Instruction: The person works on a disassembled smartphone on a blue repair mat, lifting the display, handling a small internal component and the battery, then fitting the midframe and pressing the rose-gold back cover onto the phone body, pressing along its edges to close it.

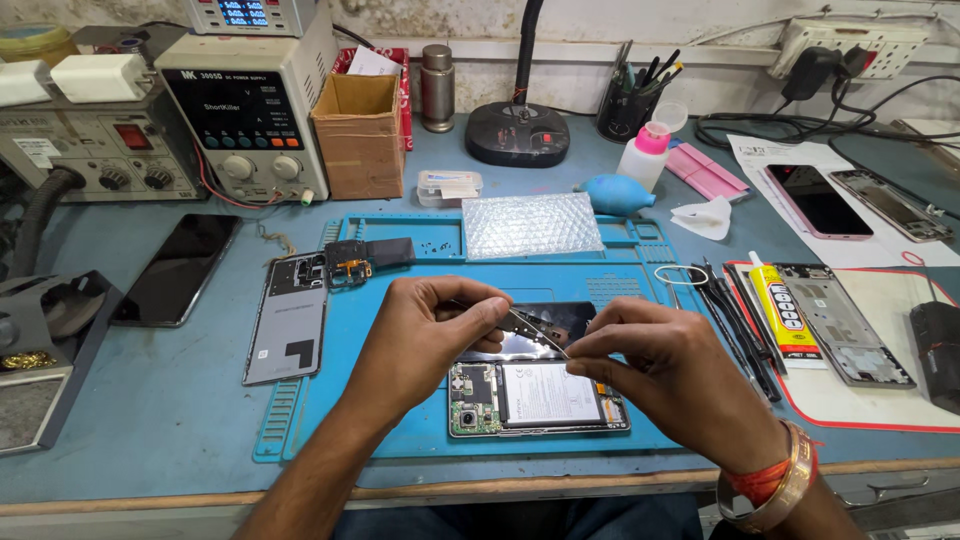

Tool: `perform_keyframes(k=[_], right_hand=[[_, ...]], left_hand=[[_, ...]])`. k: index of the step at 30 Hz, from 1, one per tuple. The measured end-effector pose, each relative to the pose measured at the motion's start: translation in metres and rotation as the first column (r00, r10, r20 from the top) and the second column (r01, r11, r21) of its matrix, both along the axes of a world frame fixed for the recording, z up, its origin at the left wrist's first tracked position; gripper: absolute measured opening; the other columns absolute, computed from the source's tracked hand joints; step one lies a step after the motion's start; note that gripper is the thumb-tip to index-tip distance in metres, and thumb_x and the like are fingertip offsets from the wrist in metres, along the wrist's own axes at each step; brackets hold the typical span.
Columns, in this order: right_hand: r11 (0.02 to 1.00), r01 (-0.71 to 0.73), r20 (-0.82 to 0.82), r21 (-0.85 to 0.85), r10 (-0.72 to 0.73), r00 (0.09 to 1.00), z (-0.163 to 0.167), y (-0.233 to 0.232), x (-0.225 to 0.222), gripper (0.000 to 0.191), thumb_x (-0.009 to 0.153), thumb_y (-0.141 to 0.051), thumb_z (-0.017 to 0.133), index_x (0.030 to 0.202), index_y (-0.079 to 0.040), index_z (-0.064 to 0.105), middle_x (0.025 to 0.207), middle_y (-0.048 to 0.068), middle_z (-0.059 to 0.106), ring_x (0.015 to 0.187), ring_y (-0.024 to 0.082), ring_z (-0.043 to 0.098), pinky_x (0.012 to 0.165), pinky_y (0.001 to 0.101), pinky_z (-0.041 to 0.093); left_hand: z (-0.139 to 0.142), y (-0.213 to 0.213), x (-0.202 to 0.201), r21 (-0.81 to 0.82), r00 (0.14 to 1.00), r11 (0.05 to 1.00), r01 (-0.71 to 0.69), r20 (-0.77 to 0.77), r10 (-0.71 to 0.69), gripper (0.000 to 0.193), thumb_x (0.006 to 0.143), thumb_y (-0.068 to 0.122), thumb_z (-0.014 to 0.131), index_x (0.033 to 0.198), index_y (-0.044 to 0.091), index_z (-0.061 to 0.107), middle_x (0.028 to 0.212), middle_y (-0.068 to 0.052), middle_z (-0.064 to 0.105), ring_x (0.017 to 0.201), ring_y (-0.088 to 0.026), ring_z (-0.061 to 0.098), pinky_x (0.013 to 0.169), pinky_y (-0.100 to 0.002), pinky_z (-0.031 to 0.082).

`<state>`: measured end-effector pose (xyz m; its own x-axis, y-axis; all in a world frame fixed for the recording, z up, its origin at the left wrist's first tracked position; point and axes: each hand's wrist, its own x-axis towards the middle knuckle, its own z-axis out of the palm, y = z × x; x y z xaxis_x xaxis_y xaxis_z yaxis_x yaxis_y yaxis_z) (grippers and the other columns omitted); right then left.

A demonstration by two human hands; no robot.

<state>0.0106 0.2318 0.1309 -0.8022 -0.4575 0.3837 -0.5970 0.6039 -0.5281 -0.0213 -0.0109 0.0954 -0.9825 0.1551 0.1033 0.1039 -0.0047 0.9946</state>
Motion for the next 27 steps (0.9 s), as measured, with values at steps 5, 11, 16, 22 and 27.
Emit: perform_keyframes(k=[5, 11, 16, 22, 27], right_hand=[[0.998, 0.066, 0.005, -0.009, -0.066, 0.998, 0.000, -0.002, -0.003, 0.011, 0.080, -0.013, 0.080, 0.090, -0.010, 0.082, 0.080, 0.001, 0.073, 0.059, 0.010, 0.066, 0.052, 0.0260, 0.052], [0.985, 0.167, 0.017, 0.040, -0.167, 0.986, 0.004, -0.005, -0.002, 0.020, 0.079, -0.020, 0.082, 0.097, -0.011, 0.080, 0.071, 0.002, 0.064, 0.049, 0.012, 0.048, 0.045, 0.0288, 0.041], [0.989, 0.147, 0.032, -0.001, -0.147, 0.989, 0.003, -0.015, -0.003, 0.035, 0.075, -0.022, 0.084, 0.108, -0.012, 0.078, 0.071, 0.001, 0.063, 0.049, 0.011, 0.043, 0.044, 0.0295, 0.038], [0.982, 0.177, 0.084, -0.073, -0.171, 0.982, -0.005, -0.021, -0.002, 0.028, 0.078, -0.020, 0.084, 0.104, -0.010, 0.080, 0.072, 0.002, 0.065, 0.048, 0.010, 0.042, 0.044, 0.0290, 0.036], [0.966, 0.138, 0.195, -0.217, -0.095, 0.976, -0.015, -0.021, -0.007, 0.016, 0.084, -0.017, 0.079, 0.096, -0.005, 0.081, 0.078, 0.000, 0.071, 0.056, 0.005, 0.055, 0.048, 0.0235, 0.042]], left_hand=[[-0.003, 0.000, -0.002, 0.026, 1.000, 1.000, 0.001, -0.002, -0.001, 0.021, 0.087, 0.014, 0.075, 0.100, -0.002, 0.080, 0.082, -0.010, 0.080, 0.070, -0.012, 0.076, 0.063, -0.024, 0.062], [-0.006, 0.001, -0.003, 0.023, 1.000, 1.000, 0.009, -0.004, -0.009, 0.022, 0.087, 0.015, 0.075, 0.100, -0.002, 0.080, 0.083, -0.011, 0.080, 0.071, -0.012, 0.077, 0.064, -0.023, 0.063], [-0.008, 0.007, 0.000, 0.071, 0.999, 0.997, 0.040, -0.018, -0.039, 0.020, 0.087, 0.013, 0.075, 0.098, -0.004, 0.079, 0.082, -0.010, 0.078, 0.069, -0.012, 0.075, 0.064, -0.024, 0.064], [-0.009, 0.011, 0.003, 0.061, 0.995, 0.994, 0.092, -0.036, -0.090, 0.020, 0.087, 0.012, 0.075, 0.098, -0.004, 0.079, 0.081, -0.009, 0.078, 0.070, -0.010, 0.073, 0.065, -0.024, 0.064], [-0.007, 0.011, 0.006, 0.062, 0.987, 0.988, 0.142, -0.082, -0.136, 0.022, 0.087, 0.011, 0.075, 0.102, -0.005, 0.078, 0.085, -0.010, 0.079, 0.074, -0.011, 0.074, 0.070, -0.025, 0.065]])
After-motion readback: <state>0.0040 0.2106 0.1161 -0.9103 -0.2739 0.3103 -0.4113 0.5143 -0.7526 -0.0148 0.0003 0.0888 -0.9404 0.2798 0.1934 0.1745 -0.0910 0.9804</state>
